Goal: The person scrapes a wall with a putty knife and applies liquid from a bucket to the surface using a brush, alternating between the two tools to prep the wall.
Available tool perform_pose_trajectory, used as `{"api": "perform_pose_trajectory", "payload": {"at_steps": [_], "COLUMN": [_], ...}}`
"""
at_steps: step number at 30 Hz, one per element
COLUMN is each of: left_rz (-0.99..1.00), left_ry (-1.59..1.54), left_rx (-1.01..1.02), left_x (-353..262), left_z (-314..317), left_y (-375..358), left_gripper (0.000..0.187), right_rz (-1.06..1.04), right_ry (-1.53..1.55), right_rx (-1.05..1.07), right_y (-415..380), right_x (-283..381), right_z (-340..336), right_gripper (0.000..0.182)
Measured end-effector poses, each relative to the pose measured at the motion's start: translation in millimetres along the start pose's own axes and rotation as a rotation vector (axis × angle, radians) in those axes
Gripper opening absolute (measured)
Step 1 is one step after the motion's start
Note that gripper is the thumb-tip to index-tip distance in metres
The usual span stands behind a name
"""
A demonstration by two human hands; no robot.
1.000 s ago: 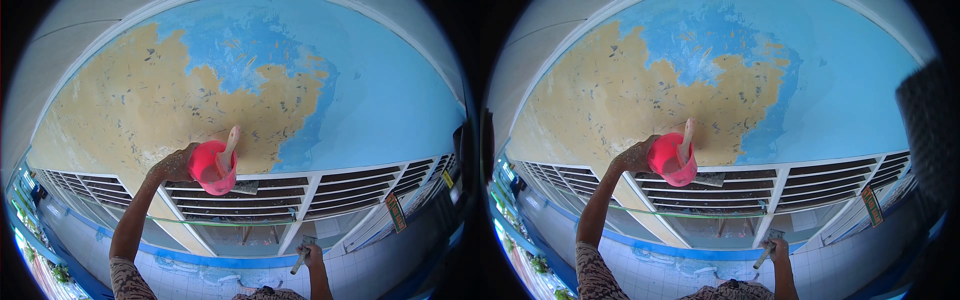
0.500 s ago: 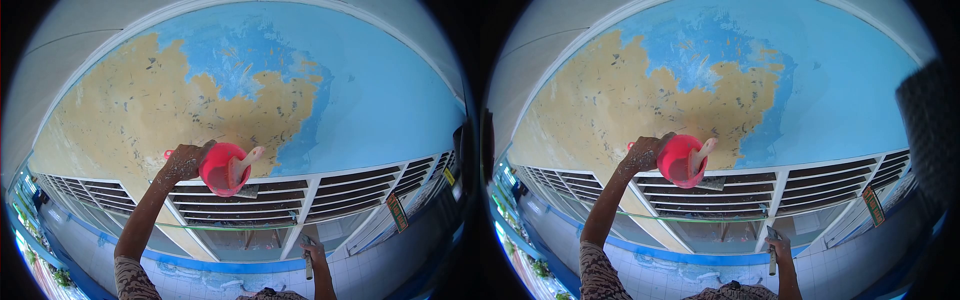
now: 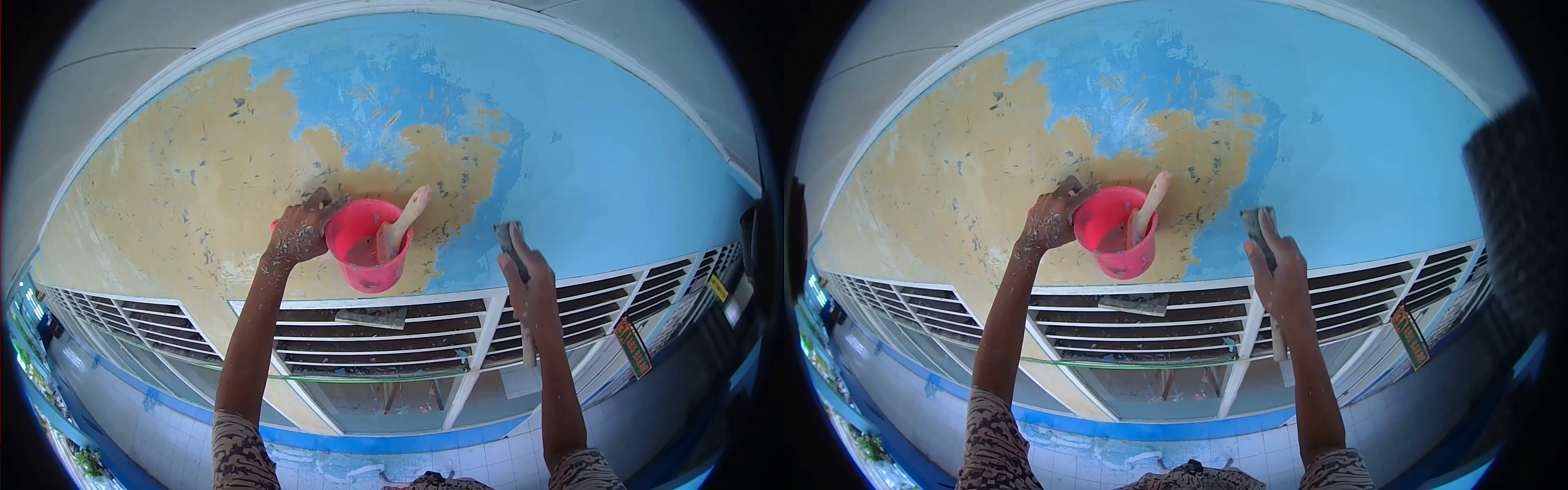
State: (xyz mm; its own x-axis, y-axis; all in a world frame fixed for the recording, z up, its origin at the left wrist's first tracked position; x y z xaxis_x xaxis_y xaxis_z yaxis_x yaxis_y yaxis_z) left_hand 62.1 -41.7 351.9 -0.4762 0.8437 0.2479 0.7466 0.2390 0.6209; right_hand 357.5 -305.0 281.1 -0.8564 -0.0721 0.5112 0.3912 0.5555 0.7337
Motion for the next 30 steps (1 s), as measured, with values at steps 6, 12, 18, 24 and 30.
{"api": "perform_pose_trajectory", "payload": {"at_steps": [6, 12, 18, 24, 30], "left_rz": [-0.037, -0.13, -0.115, -0.112, -0.159], "left_ry": [-0.082, -0.015, -0.102, -0.073, -0.077], "left_rx": [-0.241, -0.281, -0.279, -0.29, -0.278], "left_x": [3.3, 17.0, 18.8, 20.8, 20.1], "left_z": [-6.2, 5.5, 7.0, 10.6, 11.8], "left_y": [13.8, 13.8, 9.7, 10.4, 10.7], "left_gripper": [0.093, 0.099, 0.091, 0.088, 0.082], "right_rz": [-0.132, -0.147, -0.14, -0.161, -0.133], "right_ry": [-0.213, -0.354, -0.381, -0.336, -0.306], "right_rx": [-0.065, -0.15, -0.233, -0.287, -0.267], "right_y": [101.9, 136.7, 132.7, 139.9, 152.0], "right_x": [44.0, 40.2, 34.1, 39.2, 49.8], "right_z": [17.2, 55.9, 72.3, 76.8, 76.6], "right_gripper": [0.05, 0.05, 0.051, 0.05, 0.049]}}
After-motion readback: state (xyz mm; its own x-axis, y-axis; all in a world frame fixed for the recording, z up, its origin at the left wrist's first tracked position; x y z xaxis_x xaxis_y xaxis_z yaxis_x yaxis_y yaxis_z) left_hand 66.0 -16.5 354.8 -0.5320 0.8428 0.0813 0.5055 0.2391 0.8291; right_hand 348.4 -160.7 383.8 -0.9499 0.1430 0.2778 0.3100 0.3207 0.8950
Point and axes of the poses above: each hand's wrist, its own y-axis towards the middle knuckle, its own z-axis out of the palm, x = y × z, the point moved 4 cm from there along y, towards the middle knuckle, and after that the axes turned 4 degrees about -y, right-handed, at the moved point
